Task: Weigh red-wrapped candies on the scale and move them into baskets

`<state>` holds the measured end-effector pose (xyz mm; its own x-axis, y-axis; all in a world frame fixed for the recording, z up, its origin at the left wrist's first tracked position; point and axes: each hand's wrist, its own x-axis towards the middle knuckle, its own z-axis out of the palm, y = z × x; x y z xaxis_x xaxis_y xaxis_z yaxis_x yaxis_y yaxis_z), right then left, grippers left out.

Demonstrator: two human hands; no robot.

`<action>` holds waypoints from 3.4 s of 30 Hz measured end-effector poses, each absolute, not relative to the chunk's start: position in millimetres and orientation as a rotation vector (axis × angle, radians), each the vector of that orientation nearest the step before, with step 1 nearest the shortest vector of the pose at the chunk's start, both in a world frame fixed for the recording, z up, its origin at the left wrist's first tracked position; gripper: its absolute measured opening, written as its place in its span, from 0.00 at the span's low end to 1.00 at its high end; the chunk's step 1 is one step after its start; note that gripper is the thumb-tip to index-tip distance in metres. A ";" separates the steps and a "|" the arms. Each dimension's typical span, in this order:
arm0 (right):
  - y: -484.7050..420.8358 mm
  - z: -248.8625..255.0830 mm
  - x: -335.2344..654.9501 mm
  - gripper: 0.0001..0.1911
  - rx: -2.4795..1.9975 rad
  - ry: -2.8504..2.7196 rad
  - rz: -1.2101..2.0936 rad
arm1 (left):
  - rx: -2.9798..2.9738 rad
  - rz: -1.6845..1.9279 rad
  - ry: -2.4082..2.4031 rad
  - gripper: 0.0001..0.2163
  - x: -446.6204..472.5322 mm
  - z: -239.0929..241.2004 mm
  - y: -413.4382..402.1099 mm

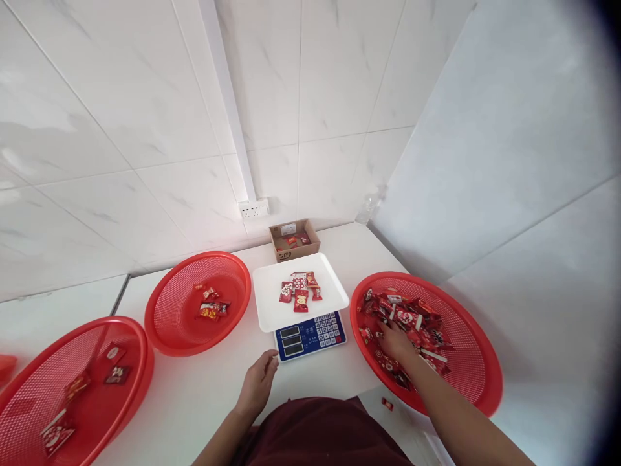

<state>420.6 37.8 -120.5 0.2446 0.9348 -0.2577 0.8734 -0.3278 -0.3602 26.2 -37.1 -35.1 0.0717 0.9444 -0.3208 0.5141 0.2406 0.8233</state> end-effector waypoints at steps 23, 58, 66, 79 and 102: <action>69.5 -4.8 319.6 0.16 -1.549 -0.907 1.139 | 1.428 0.610 1.579 0.16 30.3 -32.9 -42.7; 9.0 -80.5 320.8 0.21 -1.807 -2.208 0.339 | 1.480 0.581 1.589 0.16 26.9 -37.0 -49.7; 28.4 -65.2 297.8 0.21 -1.835 -2.236 0.116 | 1.467 0.580 1.606 0.16 24.4 -36.0 -48.5; 85.3 -41.2 255.2 0.23 -1.852 -2.472 0.223 | 1.435 0.594 1.624 0.15 20.4 -36.1 -52.6; 17.5 -47.0 359.6 0.24 -2.117 -1.194 0.739 | 1.476 0.563 1.579 0.16 23.4 -37.7 -46.7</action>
<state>359.6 17.5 -47.0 0.4425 0.8792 -0.1766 0.5502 -0.4217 -0.7208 23.4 -46.7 -37.7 0.0903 0.9533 -0.2882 0.5554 0.1920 0.8091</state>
